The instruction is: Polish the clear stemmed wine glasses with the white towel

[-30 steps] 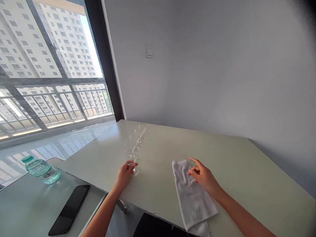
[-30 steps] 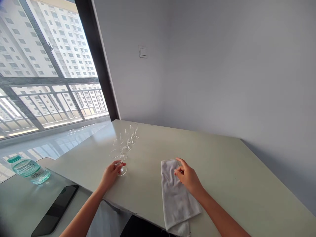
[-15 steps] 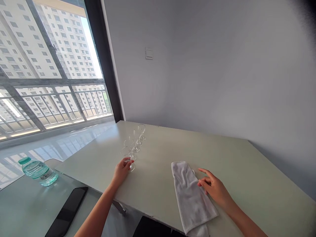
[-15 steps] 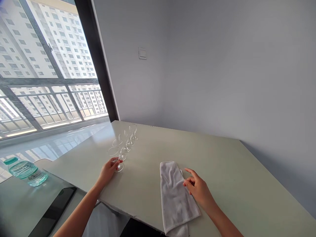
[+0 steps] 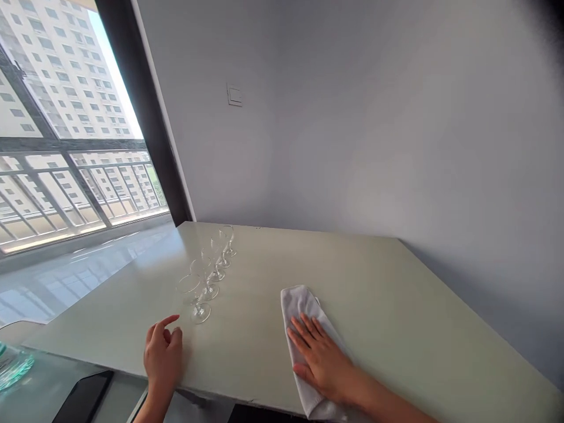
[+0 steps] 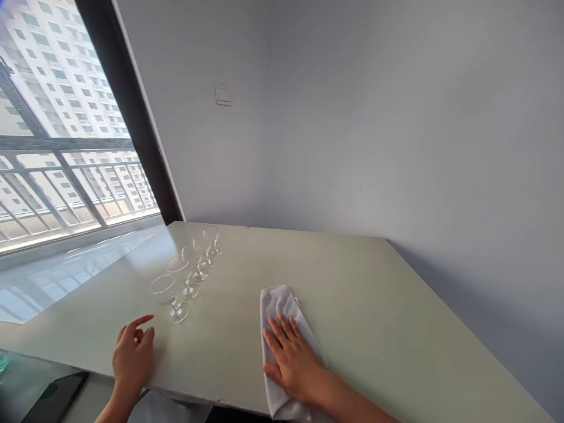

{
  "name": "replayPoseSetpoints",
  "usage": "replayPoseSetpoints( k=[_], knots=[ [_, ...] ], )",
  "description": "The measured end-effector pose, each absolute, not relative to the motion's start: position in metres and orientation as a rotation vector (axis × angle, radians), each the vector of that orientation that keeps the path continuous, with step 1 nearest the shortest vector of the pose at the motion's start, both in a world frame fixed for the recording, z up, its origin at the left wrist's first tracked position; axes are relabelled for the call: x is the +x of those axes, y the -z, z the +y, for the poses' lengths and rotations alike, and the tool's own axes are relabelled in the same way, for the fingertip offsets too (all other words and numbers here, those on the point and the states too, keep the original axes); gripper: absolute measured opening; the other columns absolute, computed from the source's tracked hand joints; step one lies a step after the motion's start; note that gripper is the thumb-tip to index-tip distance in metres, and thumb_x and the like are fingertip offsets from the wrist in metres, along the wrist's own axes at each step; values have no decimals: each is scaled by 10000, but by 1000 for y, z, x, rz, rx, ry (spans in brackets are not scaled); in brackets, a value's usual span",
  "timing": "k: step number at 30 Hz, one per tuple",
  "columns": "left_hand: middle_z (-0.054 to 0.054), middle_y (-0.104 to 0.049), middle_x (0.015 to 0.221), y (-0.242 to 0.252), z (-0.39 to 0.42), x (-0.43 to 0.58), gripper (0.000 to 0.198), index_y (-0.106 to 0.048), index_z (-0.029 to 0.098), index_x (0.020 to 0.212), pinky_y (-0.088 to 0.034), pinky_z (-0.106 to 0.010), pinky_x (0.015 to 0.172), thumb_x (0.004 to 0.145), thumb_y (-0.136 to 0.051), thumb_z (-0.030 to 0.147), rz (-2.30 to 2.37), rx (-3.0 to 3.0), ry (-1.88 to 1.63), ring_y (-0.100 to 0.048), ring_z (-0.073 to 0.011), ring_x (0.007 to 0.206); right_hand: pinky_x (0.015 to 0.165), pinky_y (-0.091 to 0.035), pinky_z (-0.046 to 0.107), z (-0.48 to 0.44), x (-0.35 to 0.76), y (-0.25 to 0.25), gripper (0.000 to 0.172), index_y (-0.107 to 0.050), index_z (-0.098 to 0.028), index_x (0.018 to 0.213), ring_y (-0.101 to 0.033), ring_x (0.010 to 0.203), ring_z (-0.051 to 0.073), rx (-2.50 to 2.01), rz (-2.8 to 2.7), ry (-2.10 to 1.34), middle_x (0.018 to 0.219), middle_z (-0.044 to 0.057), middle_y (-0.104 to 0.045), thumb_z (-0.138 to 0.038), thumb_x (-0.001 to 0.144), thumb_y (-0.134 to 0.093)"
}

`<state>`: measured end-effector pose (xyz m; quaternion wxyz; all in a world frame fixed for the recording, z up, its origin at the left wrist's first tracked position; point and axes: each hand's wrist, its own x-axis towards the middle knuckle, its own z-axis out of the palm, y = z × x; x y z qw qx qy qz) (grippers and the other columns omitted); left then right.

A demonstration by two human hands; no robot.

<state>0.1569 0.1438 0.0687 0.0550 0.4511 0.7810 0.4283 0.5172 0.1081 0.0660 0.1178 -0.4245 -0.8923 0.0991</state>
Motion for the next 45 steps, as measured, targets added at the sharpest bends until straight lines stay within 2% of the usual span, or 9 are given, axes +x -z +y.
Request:
replayPoseSetpoints(
  k=[5, 10, 15, 19, 21, 24, 32, 38, 45],
  knots=[
    [18, -504, 847, -59, 112, 222, 175, -522, 300, 820, -406, -301, 544, 713, -423, 398, 1985, 1482, -1414, -443, -150, 545, 1066, -88, 491, 152, 503, -65, 625, -201, -202, 1396, -55, 1332, 300, -1168, -2695, -397, 1465, 66, -125, -506, 866, -334],
    [-52, -524, 889, -54, 89, 294, 144, -529, 276, 760, -442, -311, 632, 793, -391, 302, 1559, 1820, -1388, -539, -189, 724, 1069, -65, 466, 232, 503, -66, 652, -252, -187, 1382, -63, 1333, 284, -1322, -2676, -435, 1462, 76, -155, -553, 848, -332],
    [-64, -540, 860, -53, 86, 311, 152, -541, 277, 778, -457, -294, 632, 802, -392, 252, 1520, 2074, -1236, -555, -171, 684, 1061, -112, 412, 293, 553, -74, 591, -327, -189, 1349, -151, 1323, 244, -1692, -2438, -348, 1438, 76, -243, -516, 858, -358],
    [-54, -550, 812, -48, 89, 309, 181, -546, 270, 768, -454, -264, 603, 814, -375, 231, 1507, 2187, -1236, -552, -157, 661, 1044, -126, 429, 307, 622, -75, 542, -303, -163, 1353, -162, 1319, 235, -1938, -2215, -238, 1435, 92, -244, -459, 902, -250],
    [-45, -555, 806, -46, 89, 309, 198, -548, 256, 774, -446, -247, 596, 824, -364, 203, 1479, 2270, -1226, -547, -146, 673, 1039, -145, 441, 305, 659, -72, 540, -328, -155, 1341, -186, 1313, 253, -2093, -2082, -210, 1426, 106, -264, -452, 894, -276],
    [-36, -558, 827, -45, 89, 309, 209, -543, 234, 800, -440, -231, 602, 840, -348, 169, 1473, 2364, -1172, -538, -133, 703, 1044, -168, 447, 290, 714, -65, 539, -358, -182, 1329, -206, 1309, 270, -2318, -1905, -180, 1427, 99, -265, -458, 868, -324],
    [-31, -565, 837, -52, 89, 305, 184, -536, 220, 817, -454, -222, 624, 837, -369, 144, 1441, 2540, -1044, -540, -123, 715, 1030, -178, 510, 189, 798, -52, 587, -280, -195, 1368, -163, 1321, 275, -2618, -1640, -95, 1454, 69, -197, -489, 867, -196],
    [-27, -568, 843, -55, 88, 306, 191, -541, 221, 823, -453, -235, 628, 822, -373, 130, 1475, 2591, -998, -549, -132, 728, 1007, -211, 553, 92, 773, -32, 595, -219, -258, 1388, -126, 1332, 255, -2660, -1650, 9, 1460, 14, -177, -521, 860, -138],
    [-32, -560, 869, -54, 85, 308, 177, -537, 211, 832, -439, -259, 652, 834, -374, 144, 1487, 2602, -966, -542, -136, 755, 1029, -253, 507, 16, 687, -15, 606, -329, -235, 1355, -185, 1311, 304, -2262, -1947, 188, 1436, 33, -244, -557, 843, -288]
  ],
)
